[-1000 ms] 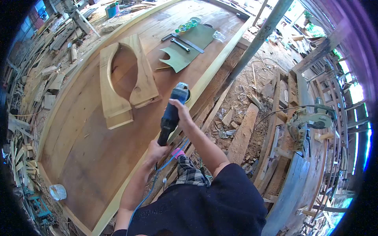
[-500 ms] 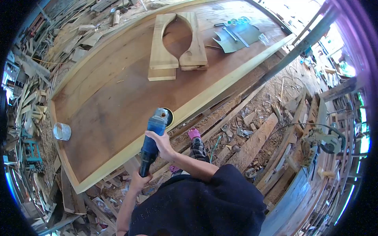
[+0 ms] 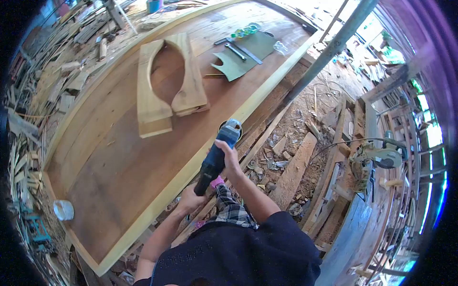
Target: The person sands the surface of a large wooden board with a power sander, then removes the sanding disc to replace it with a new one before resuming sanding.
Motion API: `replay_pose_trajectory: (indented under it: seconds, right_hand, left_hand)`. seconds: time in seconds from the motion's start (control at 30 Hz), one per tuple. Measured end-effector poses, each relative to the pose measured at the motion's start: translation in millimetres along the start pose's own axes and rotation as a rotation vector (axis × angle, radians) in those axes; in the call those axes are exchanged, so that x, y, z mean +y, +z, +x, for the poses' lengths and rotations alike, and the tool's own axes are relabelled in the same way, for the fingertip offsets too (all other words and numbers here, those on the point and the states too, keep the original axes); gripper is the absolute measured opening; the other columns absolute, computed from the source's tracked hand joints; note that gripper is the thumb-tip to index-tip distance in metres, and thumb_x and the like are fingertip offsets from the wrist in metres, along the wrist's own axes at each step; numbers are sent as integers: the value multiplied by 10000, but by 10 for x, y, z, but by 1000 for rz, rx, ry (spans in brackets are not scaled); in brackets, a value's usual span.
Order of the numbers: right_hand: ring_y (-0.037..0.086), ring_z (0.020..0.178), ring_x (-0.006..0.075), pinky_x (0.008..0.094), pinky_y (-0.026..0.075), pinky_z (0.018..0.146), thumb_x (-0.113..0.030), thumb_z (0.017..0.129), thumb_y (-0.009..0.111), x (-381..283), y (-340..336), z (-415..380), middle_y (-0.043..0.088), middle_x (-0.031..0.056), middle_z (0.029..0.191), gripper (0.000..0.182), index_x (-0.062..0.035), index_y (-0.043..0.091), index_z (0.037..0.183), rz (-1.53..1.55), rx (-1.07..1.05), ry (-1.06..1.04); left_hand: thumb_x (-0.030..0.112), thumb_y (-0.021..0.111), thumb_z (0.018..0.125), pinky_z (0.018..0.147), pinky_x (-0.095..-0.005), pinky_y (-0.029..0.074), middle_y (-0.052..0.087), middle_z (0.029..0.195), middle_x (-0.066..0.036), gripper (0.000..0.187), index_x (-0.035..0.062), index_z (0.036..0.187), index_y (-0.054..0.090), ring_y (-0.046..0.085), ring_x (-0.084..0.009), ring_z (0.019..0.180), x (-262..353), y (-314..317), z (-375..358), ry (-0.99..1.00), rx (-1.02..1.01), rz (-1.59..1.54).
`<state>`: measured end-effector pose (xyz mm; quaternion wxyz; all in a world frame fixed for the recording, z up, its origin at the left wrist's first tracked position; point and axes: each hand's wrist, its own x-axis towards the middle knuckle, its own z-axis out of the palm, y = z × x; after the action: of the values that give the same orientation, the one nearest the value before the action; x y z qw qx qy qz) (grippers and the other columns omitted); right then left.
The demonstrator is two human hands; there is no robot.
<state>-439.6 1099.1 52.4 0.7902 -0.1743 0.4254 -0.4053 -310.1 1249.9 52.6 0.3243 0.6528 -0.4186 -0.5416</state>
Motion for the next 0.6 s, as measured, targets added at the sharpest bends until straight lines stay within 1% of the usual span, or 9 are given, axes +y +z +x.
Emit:
replay_pose_trajectory:
  seconds: [0.03, 0.07, 0.17, 0.2, 0.3, 0.43, 0.5, 0.57, 0.6]
  right_hand:
    - [640, 754, 249, 395, 553, 697, -293, 809, 658, -144, -50, 125, 612, 134, 862, 365, -32, 503, 1011, 12, -6, -3]
    - [643, 766, 250, 400, 552, 705, -304, 805, 661, -277, -94, 251, 611, 134, 862, 368, -40, 503, 1007, -30, 34, -19]
    - [643, 764, 248, 394, 551, 708, -312, 798, 668, -525, -165, 565, 612, 133, 863, 378, -44, 505, 1009, -51, 56, -26]
    - [643, 761, 246, 397, 553, 701, -316, 788, 676, -526, -169, 603, 612, 132, 864, 385, -44, 507, 1003, -36, 39, -29]
    - [640, 744, 242, 394, 555, 680, -313, 787, 676, -424, -130, 590, 610, 129, 848, 380, -45, 506, 997, -45, 38, -50]
    - [638, 715, 236, 383, 556, 662, -294, 793, 670, -107, 12, 288, 604, 120, 819, 362, -40, 507, 993, -66, 24, -30]
    - [627, 675, 226, 372, 552, 646, -269, 795, 665, 133, 108, 24, 598, 110, 796, 346, -35, 507, 996, -80, -12, -30]
    - [613, 645, 214, 356, 540, 620, -246, 797, 659, 406, 214, -243, 594, 102, 790, 313, -41, 518, 986, -90, -26, -9]
    - [610, 649, 201, 347, 536, 617, -226, 789, 680, 546, 259, -370, 591, 82, 787, 296, -48, 536, 976, -90, -53, 22]
  left_hand:
    - [152, 629, 678, 694, -342, 478, 633, 760, -115, 276, -1, 908, 614, 613, -208, 727, 51, 62, 196, -7, -36, 34]
    - [144, 637, 671, 677, -342, 471, 613, 741, -101, 261, -3, 884, 599, 595, -212, 699, 95, 134, 371, -69, -58, -29]
    - [126, 634, 668, 658, -339, 466, 610, 749, -86, 252, 7, 886, 596, 589, -191, 697, 74, 249, 770, -61, -70, -81]
    - [130, 648, 677, 643, -331, 462, 602, 746, -59, 225, 16, 865, 597, 583, -166, 696, 343, 169, 707, -95, -71, -44]
    - [146, 673, 701, 632, -327, 458, 603, 757, -43, 207, 25, 853, 601, 577, -138, 703, 445, 95, 579, -107, -53, -45]
    - [168, 696, 721, 660, -322, 469, 606, 753, -37, 222, 26, 873, 616, 580, -121, 734, 206, 0, 133, -143, -60, -103]
    - [173, 708, 726, 671, -306, 484, 610, 765, -38, 262, 28, 930, 632, 597, -109, 738, 138, -50, -246, -53, 33, -136]
    - [162, 715, 723, 649, -291, 498, 619, 797, -48, 295, 21, 972, 640, 615, -107, 708, 40, -79, -621, -84, 75, -108]
    - [157, 722, 707, 572, -275, 458, 583, 719, -21, 252, 43, 902, 609, 569, -95, 621, -67, -85, -820, -116, 111, -175]
